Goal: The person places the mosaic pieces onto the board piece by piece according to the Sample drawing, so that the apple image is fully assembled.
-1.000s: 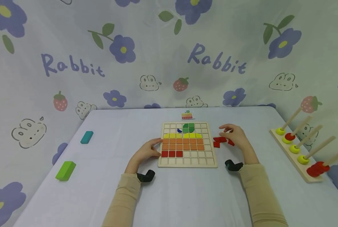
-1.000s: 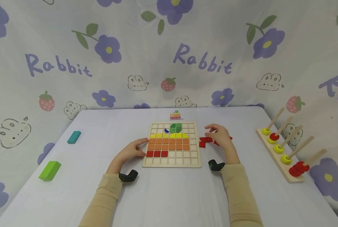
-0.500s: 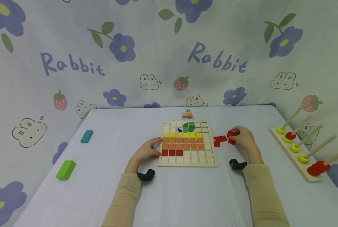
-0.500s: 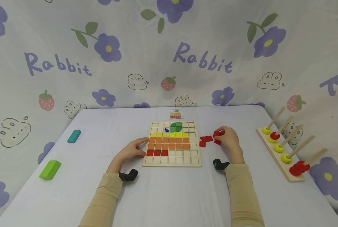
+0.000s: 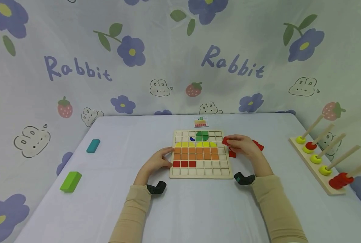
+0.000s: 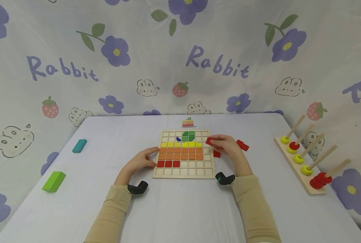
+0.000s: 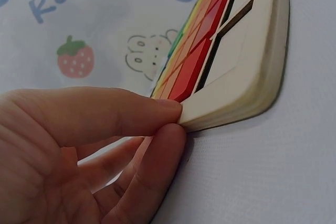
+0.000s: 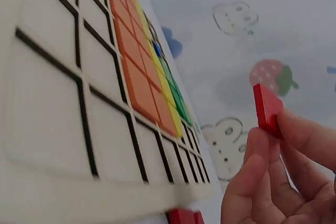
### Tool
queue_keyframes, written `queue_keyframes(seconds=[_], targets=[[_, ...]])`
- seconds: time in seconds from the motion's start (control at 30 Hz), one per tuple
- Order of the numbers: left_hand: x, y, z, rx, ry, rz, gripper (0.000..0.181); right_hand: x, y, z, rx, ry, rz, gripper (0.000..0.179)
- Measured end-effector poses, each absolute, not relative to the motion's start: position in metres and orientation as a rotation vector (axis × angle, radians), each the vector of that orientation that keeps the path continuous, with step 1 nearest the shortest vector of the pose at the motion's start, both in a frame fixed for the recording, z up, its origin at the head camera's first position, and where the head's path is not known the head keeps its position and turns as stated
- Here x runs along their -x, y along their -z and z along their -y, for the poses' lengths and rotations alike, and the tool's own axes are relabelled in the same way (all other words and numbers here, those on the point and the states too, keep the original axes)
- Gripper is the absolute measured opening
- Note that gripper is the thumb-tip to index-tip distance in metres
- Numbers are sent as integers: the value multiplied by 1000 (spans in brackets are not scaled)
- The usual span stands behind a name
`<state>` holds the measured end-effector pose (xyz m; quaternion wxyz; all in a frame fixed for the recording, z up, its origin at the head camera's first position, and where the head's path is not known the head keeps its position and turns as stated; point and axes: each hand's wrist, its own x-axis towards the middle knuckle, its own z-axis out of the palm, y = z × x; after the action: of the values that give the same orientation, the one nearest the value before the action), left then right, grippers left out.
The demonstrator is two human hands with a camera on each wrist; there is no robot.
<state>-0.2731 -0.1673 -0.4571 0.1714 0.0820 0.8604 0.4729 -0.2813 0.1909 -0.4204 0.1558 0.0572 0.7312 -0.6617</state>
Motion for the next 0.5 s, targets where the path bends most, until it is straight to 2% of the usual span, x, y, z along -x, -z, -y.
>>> queue_keyframes(seconds=[0.27,0.5], targets=[[273,455,166,-227,-1344,-2436,69,271,425,-129,68,1480,-2370,23],[273,456,166,-218,-1324,-2433,68,260,439,-100,232,1243,-2544,9]])
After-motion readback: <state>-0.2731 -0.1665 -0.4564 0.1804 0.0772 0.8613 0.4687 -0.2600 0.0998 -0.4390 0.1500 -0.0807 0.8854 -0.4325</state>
